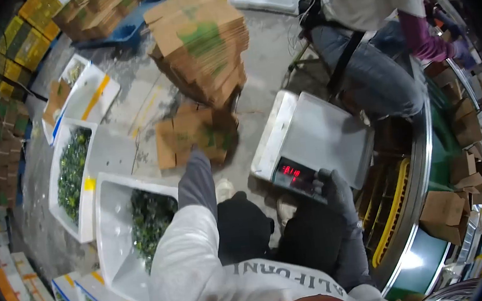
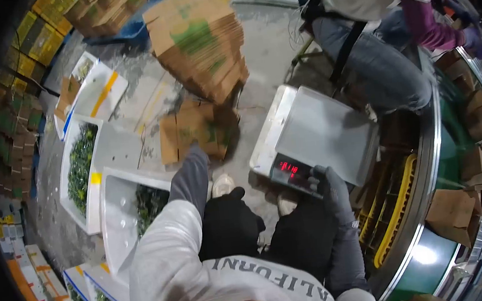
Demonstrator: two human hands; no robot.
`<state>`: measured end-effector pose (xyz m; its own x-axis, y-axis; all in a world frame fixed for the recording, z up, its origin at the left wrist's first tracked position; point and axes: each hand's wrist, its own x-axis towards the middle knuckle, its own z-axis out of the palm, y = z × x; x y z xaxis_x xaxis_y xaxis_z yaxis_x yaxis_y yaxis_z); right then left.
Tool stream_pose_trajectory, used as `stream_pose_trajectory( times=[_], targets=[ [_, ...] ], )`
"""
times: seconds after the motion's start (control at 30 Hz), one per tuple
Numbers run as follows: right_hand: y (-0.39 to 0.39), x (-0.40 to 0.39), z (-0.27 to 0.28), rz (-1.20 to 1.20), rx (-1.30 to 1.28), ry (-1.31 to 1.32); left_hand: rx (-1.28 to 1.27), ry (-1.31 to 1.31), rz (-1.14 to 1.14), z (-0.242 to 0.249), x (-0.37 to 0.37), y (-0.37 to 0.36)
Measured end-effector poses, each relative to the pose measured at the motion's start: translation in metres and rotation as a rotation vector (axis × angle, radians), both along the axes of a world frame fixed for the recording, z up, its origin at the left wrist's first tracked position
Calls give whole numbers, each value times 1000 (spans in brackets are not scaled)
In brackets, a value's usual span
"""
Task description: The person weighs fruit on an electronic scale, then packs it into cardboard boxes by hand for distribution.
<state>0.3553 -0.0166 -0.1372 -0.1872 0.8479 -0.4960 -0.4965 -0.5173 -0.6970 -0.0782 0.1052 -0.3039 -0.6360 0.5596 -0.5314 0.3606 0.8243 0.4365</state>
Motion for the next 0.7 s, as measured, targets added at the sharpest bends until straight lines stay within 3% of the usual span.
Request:
stream_pose_trajectory(
  times=[0.13, 0.23, 0.37, 0.7],
  targets=[
    [-12, 9, 3, -91, 9, 38, 52, -76, 131, 13, 0, 27],
    [-14, 20, -17, -38, 9, 294, 130, -124, 196, 43, -17, 53],
    [-18, 11, -3, -86, -13, 93, 207, -175, 273, 69, -32, 61],
    [-24, 18, 1, -66, -10, 104, 326, -393, 730, -11, -48, 26]
  ],
)
